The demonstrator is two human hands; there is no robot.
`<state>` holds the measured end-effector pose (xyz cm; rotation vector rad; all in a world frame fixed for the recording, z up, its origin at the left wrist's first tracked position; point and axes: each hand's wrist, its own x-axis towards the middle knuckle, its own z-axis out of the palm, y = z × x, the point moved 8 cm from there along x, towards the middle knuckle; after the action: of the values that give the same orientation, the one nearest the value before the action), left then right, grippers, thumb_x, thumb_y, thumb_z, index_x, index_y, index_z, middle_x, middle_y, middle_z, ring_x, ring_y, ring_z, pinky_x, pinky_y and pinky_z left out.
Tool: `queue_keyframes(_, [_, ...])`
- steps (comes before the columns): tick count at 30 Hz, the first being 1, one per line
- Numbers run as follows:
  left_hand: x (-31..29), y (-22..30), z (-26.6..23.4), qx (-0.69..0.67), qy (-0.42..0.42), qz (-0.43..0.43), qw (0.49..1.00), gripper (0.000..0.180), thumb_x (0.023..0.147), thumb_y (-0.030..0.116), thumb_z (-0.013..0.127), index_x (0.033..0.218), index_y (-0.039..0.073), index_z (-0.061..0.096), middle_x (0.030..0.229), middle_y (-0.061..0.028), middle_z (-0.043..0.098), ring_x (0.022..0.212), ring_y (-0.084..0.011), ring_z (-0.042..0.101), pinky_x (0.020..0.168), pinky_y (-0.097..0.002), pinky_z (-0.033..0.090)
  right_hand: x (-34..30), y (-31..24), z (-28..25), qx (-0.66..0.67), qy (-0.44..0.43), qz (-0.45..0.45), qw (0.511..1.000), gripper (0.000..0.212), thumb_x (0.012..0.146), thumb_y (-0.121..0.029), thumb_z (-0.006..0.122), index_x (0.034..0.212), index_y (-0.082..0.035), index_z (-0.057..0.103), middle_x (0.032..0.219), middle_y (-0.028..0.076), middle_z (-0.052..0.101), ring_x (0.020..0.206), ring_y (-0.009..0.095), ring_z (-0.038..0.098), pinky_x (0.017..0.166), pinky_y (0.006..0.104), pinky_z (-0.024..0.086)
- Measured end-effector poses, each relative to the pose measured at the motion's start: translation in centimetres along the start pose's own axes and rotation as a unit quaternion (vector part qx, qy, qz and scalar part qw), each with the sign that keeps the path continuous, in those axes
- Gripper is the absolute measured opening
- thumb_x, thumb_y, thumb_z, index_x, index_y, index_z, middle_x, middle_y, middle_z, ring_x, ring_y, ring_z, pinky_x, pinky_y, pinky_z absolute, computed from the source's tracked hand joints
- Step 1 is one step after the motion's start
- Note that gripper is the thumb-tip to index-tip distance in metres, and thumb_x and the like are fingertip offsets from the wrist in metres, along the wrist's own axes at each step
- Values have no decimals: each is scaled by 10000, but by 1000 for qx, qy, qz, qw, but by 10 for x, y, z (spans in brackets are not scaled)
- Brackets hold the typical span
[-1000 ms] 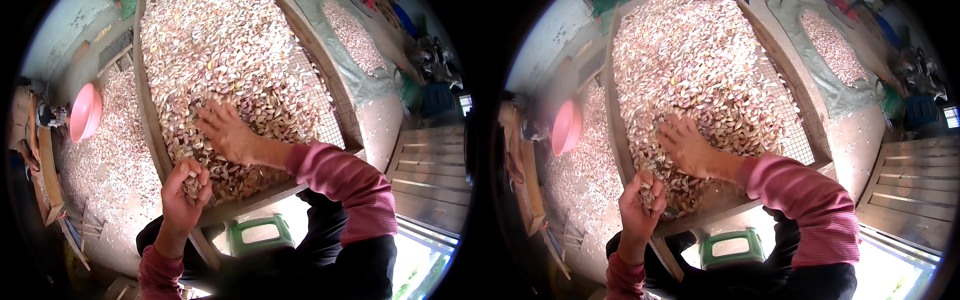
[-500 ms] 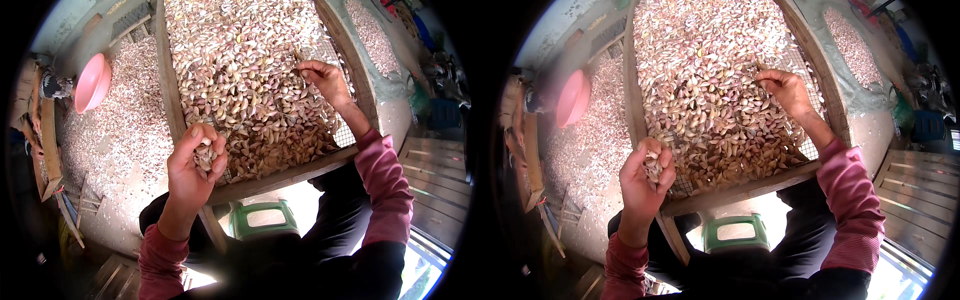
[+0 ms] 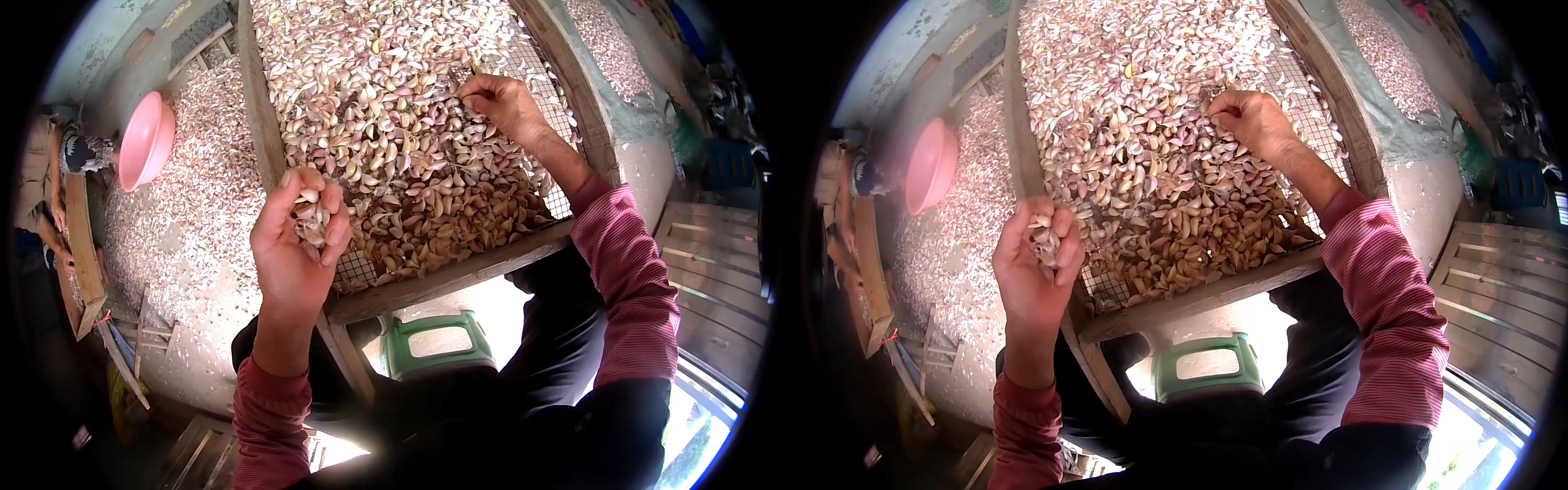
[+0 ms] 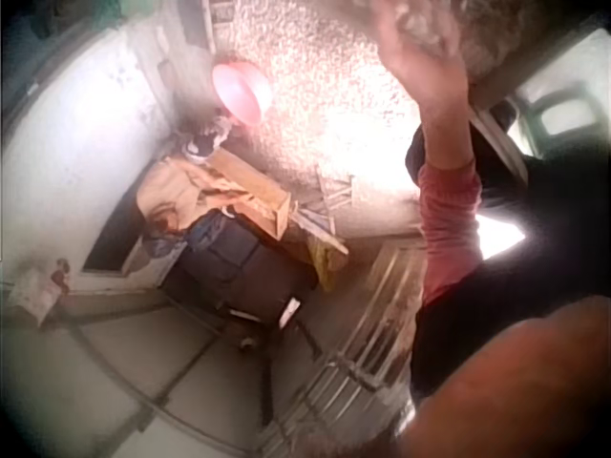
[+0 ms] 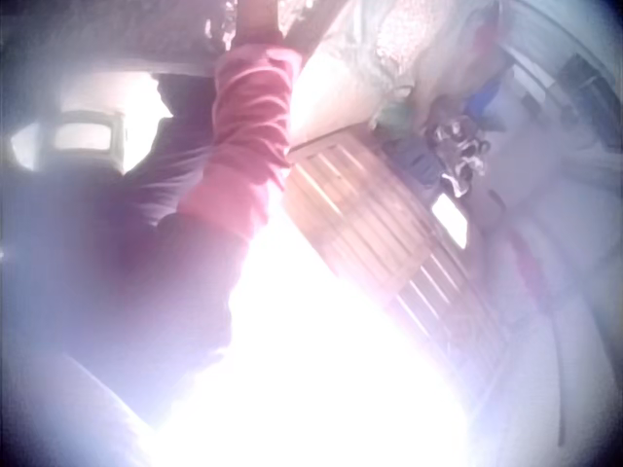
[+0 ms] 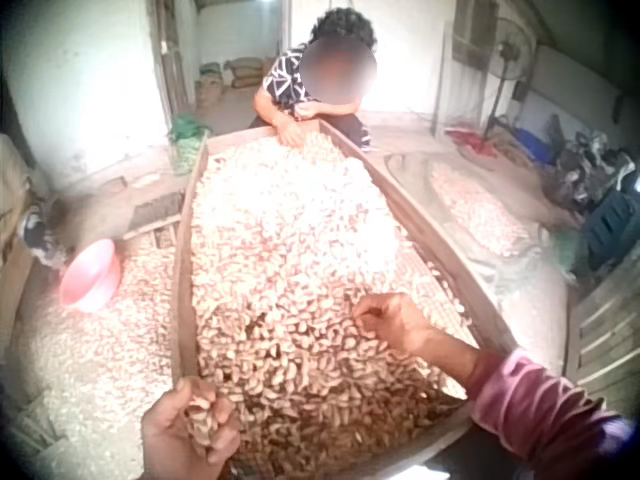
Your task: The person sorts garlic cloves by hand, picking them from a wooden mesh tray and placing individual cloves into a small pile or a separate container while seated.
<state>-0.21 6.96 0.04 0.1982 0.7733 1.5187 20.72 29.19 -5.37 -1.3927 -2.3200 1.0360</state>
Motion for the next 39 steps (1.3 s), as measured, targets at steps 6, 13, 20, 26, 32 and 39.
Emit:
queue_keyframes(6, [3, 4, 1, -2, 4, 6, 1000, 244, 1005, 296, 450, 965, 82, 560, 813, -54, 501, 588, -126, 451, 400, -225, 311, -5, -16, 3, -54, -25, -37, 998, 156, 929, -115, 628, 1064, -117, 706, 1009, 48, 722, 869, 129, 689, 846, 289, 595])
queue_keyframes(13, [4, 7, -14, -8, 12, 15, 1000, 234, 995, 292, 466, 971, 87, 577, 818, -55, 497, 588, -128, 451, 397, -217, 304, -8, -20, 9, -132, -126, -54, 982, 180, 895, -73, 653, 1065, -93, 707, 1042, 64, 711, 865, 146, 693, 803, 273, 609])
queue_keyframes(20, [7, 6, -16, 13, 18, 13, 1000, 232, 993, 316, 489, 915, 108, 556, 816, -43, 522, 565, -126, 478, 411, -225, 308, -14, -27, 4, -143, -100, -118, 978, 98, 900, -66, 636, 978, -65, 696, 1059, 81, 685, 902, 212, 684, 885, 320, 563])
queue_keyframes(26, [10, -6, -18, 22, 20, -13, 999, 224, 993, 304, 497, 908, 105, 556, 798, -46, 530, 559, -123, 489, 406, -221, 302, -19, -31, -9, 26, -130, 36, 991, 178, 1028, -120, 450, 1084, -86, 615, 938, 19, 634, 786, 73, 609, 757, 248, 565])
queue_keyframes(32, [8, -25, -18, 44, 48, -61, 996, 205, 979, 289, 520, 902, 104, 561, 788, -45, 533, 546, -123, 495, 398, -225, 296, -25, -20, -31, -8, -95, -17, 995, 197, 1008, -67, 479, 1091, -78, 658, 1022, 34, 679, 873, 90, 668, 757, 249, 568])
queue_keyframes(39, [7, -22, -15, 58, 37, -51, 996, 218, 1002, 292, 477, 907, 105, 539, 797, -26, 496, 548, -99, 462, 385, -210, 300, -44, -24, -17, -66, -69, -139, 986, 189, 887, -75, 657, 1066, -107, 708, 1073, 54, 701, 913, 145, 690, 831, 267, 602])
